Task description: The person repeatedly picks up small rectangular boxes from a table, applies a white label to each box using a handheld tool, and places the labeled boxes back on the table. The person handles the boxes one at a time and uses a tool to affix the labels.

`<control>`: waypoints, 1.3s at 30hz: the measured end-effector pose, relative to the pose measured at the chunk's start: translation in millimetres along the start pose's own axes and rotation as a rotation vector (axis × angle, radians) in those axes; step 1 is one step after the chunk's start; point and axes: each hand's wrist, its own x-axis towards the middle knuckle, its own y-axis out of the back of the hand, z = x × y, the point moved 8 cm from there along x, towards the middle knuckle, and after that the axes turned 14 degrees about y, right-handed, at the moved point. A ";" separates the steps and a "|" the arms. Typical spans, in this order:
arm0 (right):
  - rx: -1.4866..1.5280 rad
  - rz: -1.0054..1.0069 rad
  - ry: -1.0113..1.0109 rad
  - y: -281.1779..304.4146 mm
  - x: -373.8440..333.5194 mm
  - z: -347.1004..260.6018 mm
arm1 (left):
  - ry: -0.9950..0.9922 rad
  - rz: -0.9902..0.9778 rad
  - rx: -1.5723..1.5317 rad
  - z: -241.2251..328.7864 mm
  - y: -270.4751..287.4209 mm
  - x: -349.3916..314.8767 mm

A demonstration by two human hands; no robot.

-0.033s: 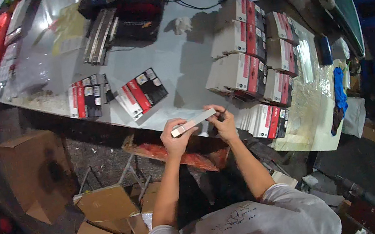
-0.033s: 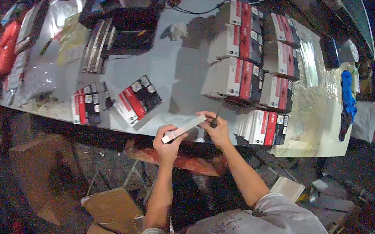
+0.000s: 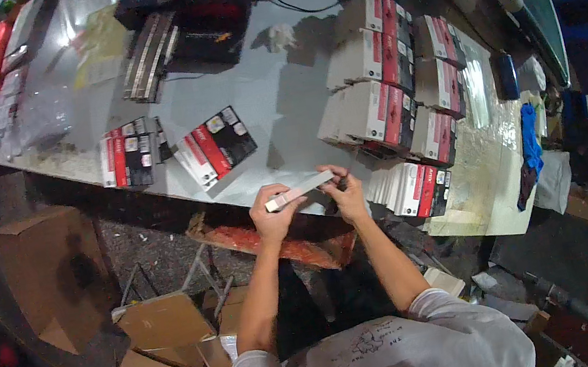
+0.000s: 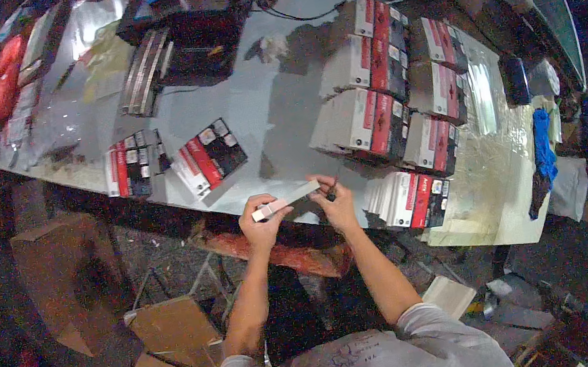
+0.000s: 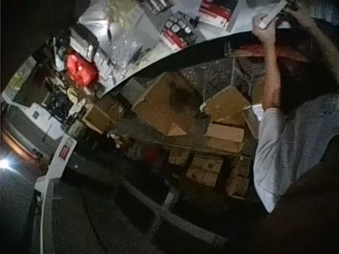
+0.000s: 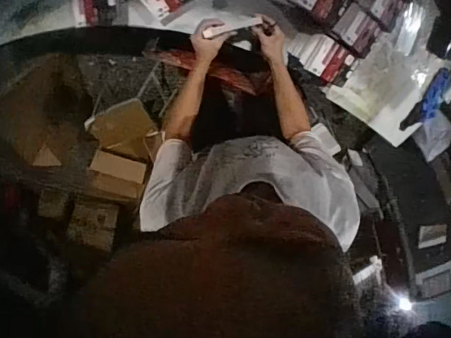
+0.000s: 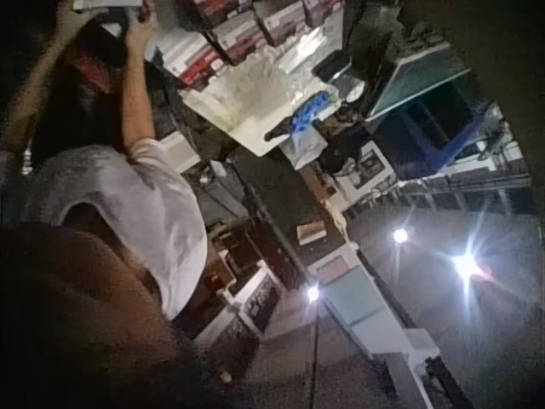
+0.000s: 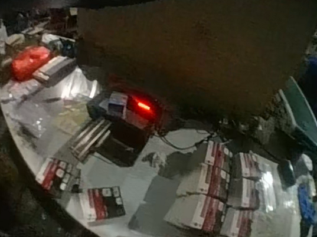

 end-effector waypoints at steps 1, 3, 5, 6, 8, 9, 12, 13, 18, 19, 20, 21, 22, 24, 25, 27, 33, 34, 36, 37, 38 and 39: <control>0.115 0.034 -0.093 1.7 -4.0 19.5 | 0.071 0.008 -0.119 -16.3 -5.2 2.7; 0.108 0.009 0.098 1.3 -4.2 19.6 | -0.046 0.007 -0.207 -25.8 -11.2 7.4; 0.150 0.014 0.098 -2.1 -7.9 22.4 | -0.279 0.034 -0.209 -20.4 -10.1 0.9; 0.246 0.029 0.057 -2.5 -9.7 22.7 | -0.277 0.080 -0.169 -23.8 -8.6 0.6; 0.158 -0.017 0.132 -2.5 -6.3 7.3 | -0.226 0.121 -0.060 -27.2 -7.3 -1.9; 0.079 -0.048 0.113 0.8 -5.9 3.2 | -0.152 0.141 -0.068 -30.9 -3.4 -4.7; -0.367 -0.232 0.238 4.6 2.1 -10.1 | -0.043 0.290 -0.003 -30.9 18.0 -13.9; -0.495 -0.226 0.339 8.2 2.4 -15.7 | 0.013 0.502 0.040 -32.0 38.3 -19.9; -0.496 -0.470 0.118 4.1 -53.2 20.0 | 0.267 0.742 -0.337 -53.6 101.0 -33.8; -0.550 -0.550 0.215 0.3 -72.3 14.5 | 0.373 0.761 -0.277 -59.3 104.8 -38.1; -0.698 -0.652 0.269 -1.1 -95.1 11.1 | 0.431 0.744 -0.249 -63.1 102.4 -40.8; -0.620 -0.551 0.424 3.3 -108.3 -9.1 | 0.497 0.742 -0.267 -70.0 93.9 -45.7; -0.531 -0.430 0.330 13.3 -114.5 -12.2 | 0.564 0.665 -0.351 -78.8 77.8 -47.5; -0.361 -0.210 0.079 33.7 -128.0 -13.0 | 0.626 0.525 -0.392 -90.6 31.6 -55.6; -0.476 -0.078 0.149 49.1 -130.4 -29.5 | 0.706 0.518 -0.205 -97.4 12.2 -60.6; -0.538 -0.020 -0.097 63.8 -131.5 -25.7 | 0.717 0.435 0.017 -105.4 -26.5 -68.9; -0.838 -0.401 0.255 41.1 -115.2 -62.3 | 0.691 0.456 -0.051 -135.7 -42.8 -73.3; -0.824 -0.416 0.346 35.3 -115.3 -70.4 | 0.710 0.435 -0.057 -138.2 -43.0 -73.5; -0.956 -0.463 0.251 31.9 -115.7 -67.2 | 0.735 0.413 -0.071 -139.0 -42.5 -74.0; -1.015 -0.453 0.199 31.9 -115.6 -67.1 | 0.765 0.422 -0.059 -138.8 -42.4 -75.9; -1.077 -0.443 0.148 31.6 -115.7 -67.2 | 0.743 0.452 -0.042 -134.8 -40.0 -76.9; -1.117 -0.449 0.206 25.9 -115.4 -73.7 | 0.733 0.458 -0.033 -131.7 -40.1 -77.4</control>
